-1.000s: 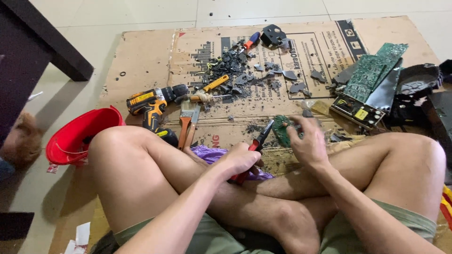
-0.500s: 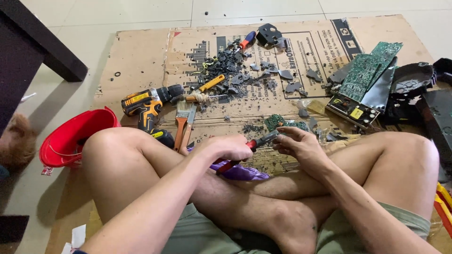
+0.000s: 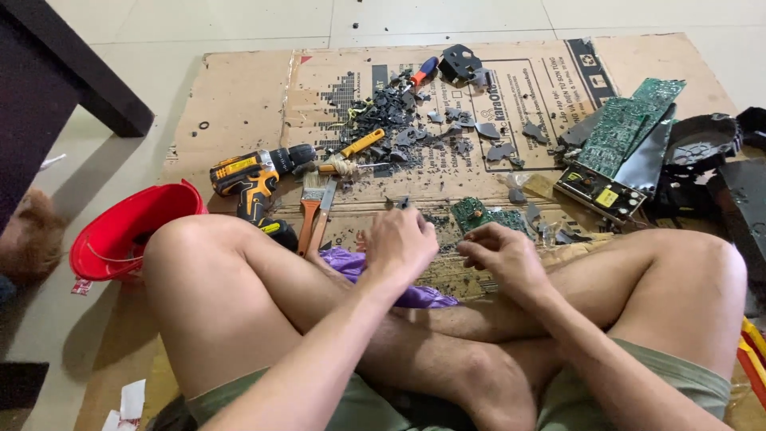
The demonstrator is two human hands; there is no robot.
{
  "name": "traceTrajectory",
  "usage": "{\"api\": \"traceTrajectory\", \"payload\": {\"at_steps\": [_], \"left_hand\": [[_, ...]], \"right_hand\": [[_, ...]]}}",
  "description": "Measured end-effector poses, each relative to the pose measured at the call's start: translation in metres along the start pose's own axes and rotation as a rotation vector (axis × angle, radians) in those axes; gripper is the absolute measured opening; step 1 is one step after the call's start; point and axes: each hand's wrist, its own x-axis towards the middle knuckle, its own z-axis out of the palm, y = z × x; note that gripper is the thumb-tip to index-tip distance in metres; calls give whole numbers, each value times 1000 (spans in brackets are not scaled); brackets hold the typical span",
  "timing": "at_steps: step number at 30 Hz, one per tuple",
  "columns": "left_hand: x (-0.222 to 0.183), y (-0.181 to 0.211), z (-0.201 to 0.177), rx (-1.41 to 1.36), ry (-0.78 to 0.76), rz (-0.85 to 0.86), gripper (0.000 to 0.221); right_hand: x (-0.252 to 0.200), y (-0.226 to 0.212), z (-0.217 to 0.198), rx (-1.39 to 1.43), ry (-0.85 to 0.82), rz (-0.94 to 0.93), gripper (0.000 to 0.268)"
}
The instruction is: The person uses pliers to break and dismantle a circuit board into smaller pieces while sitting on the floor.
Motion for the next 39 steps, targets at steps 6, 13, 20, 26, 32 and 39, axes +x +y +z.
{"api": "traceTrajectory", "payload": {"at_steps": [6, 13, 20, 26, 32, 39], "left_hand": [[-42, 25, -2, -219, -211, 60, 31], [-9, -17, -2, -461, -142, -115, 18], [50, -90, -139, -265, 612, -321, 24], [81, -196, -233, 226, 671, -484, 26], [24, -81, -206, 238, 464, -412, 39], [2, -8, -72, 244, -104, -124, 56]], "right_hand": [[-10, 16, 8, -596, -61, -186, 14], [-9, 10, 15, -742, -51, -223, 24], [48, 37, -7, -1039, 161, -156, 53], [64, 45, 2, -1292, 236, -129, 67], [63, 44, 4, -1369, 241, -145, 59], [48, 36, 3, -1127, 242, -241, 61]]}}
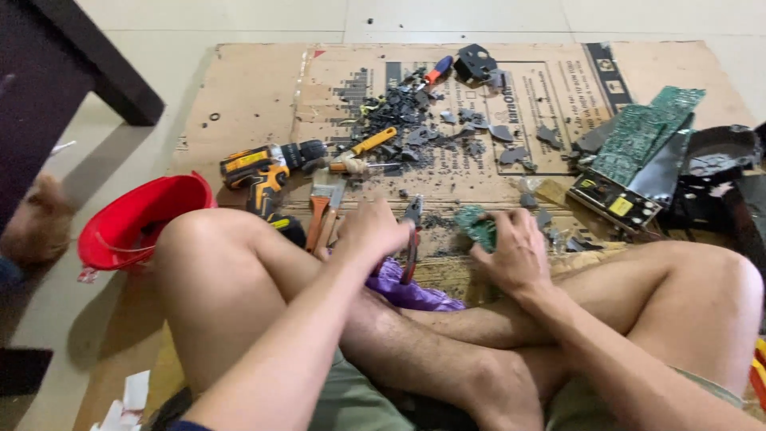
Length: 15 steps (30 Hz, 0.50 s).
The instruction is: The person uses pliers to break and dismantle a circuit board into smaller pieces while sitting on the floor.
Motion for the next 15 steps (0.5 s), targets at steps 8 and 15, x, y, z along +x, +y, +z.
{"api": "traceTrajectory", "payload": {"at_steps": [8, 15], "left_hand": [[40, -23, 80, 191, -66, 81, 63], [62, -37, 52, 269, 112, 64, 57]], "right_hand": [[-10, -1, 11, 52, -85, -240, 69], [-6, -6, 7, 24, -201, -150, 61]]}}
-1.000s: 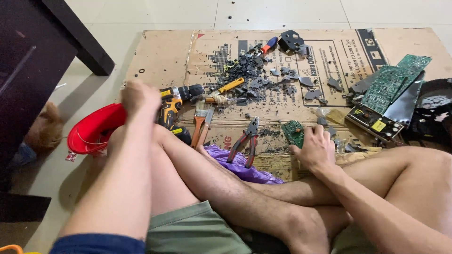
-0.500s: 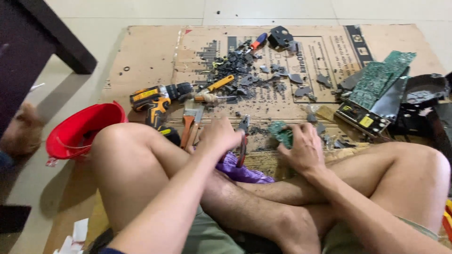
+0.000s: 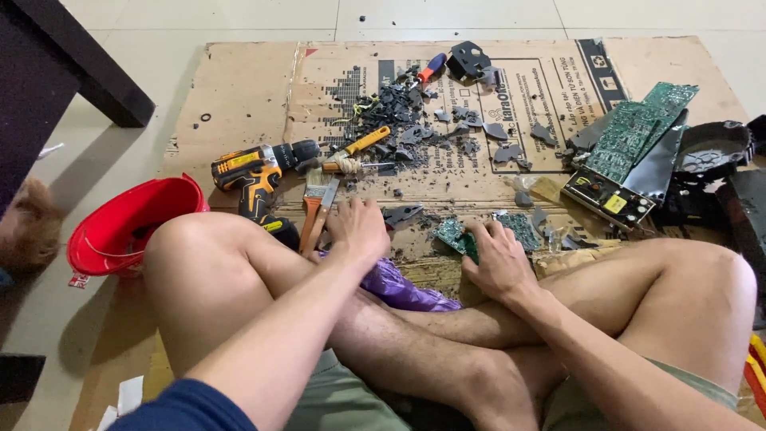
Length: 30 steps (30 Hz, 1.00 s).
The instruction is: The person uses pliers to break and dismantle a circuit board into smaller pieces while sitting on the floor.
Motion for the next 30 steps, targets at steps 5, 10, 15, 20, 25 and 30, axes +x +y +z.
{"api": "traceTrajectory", "payload": {"at_steps": [5, 10, 15, 20, 25, 30], "left_hand": [[59, -31, -36, 93, 68, 85, 53], [88, -65, -26, 89, -9, 100, 61], [81, -69, -21, 168, 65, 21, 43], [42, -49, -43, -178, 28, -87, 55], [-44, 17, -57, -384, -179, -28, 38], [-102, 47, -30, -294, -277, -27, 52]], "right_hand": [[-5, -1, -9, 50, -27, -119, 52], [-15, -7, -22, 181, -117, -162, 53], [-15, -12, -27, 264, -142, -132, 52], [-15, -16, -27, 130, -168, -122, 49], [-6, -11, -18, 65, -172, -131, 50], [-6, -12, -20, 40, -197, -117, 52]]}}
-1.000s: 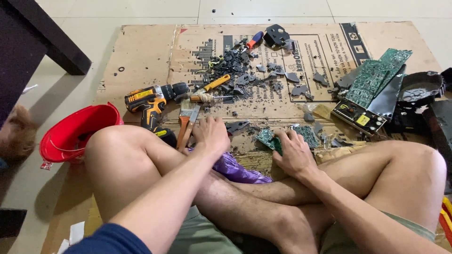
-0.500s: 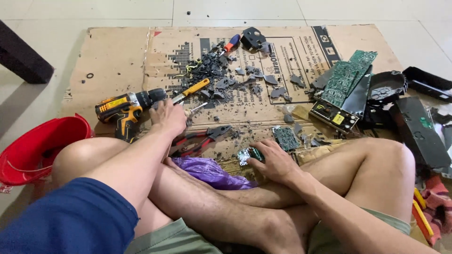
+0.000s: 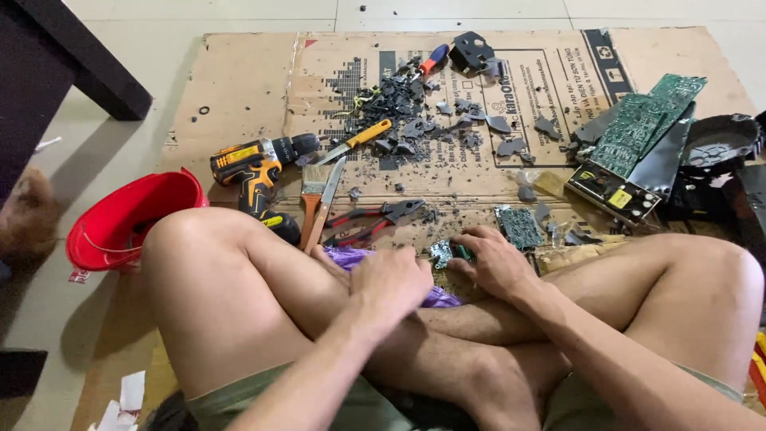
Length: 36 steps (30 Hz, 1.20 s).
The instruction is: The person uses pliers to break and dismantle a circuit board into smaller pieces while sitting on the floor.
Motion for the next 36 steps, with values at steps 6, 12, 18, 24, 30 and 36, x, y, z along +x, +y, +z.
{"api": "traceTrajectory", "payload": {"at_steps": [6, 12, 18, 24, 30, 36], "left_hand": [[-4, 3, 16, 138, 68, 105, 38], [-8, 33, 20, 40, 69, -53, 31], [13, 24, 56, 265, 111, 78, 40], [6, 30, 66, 518, 327, 157, 42], [-16, 32, 35, -4, 145, -45, 42], [-16, 36, 29, 91, 138, -51, 36]], "right_hand": [[2, 4, 4, 22, -10, 23, 52], [4, 9, 12, 38, 19, 14, 47], [9, 12, 17, 37, 29, -12, 45], [14, 19, 24, 31, 88, -29, 41], [13, 13, 20, 14, 61, 6, 41], [6, 9, 8, 35, 61, 18, 40]]}}
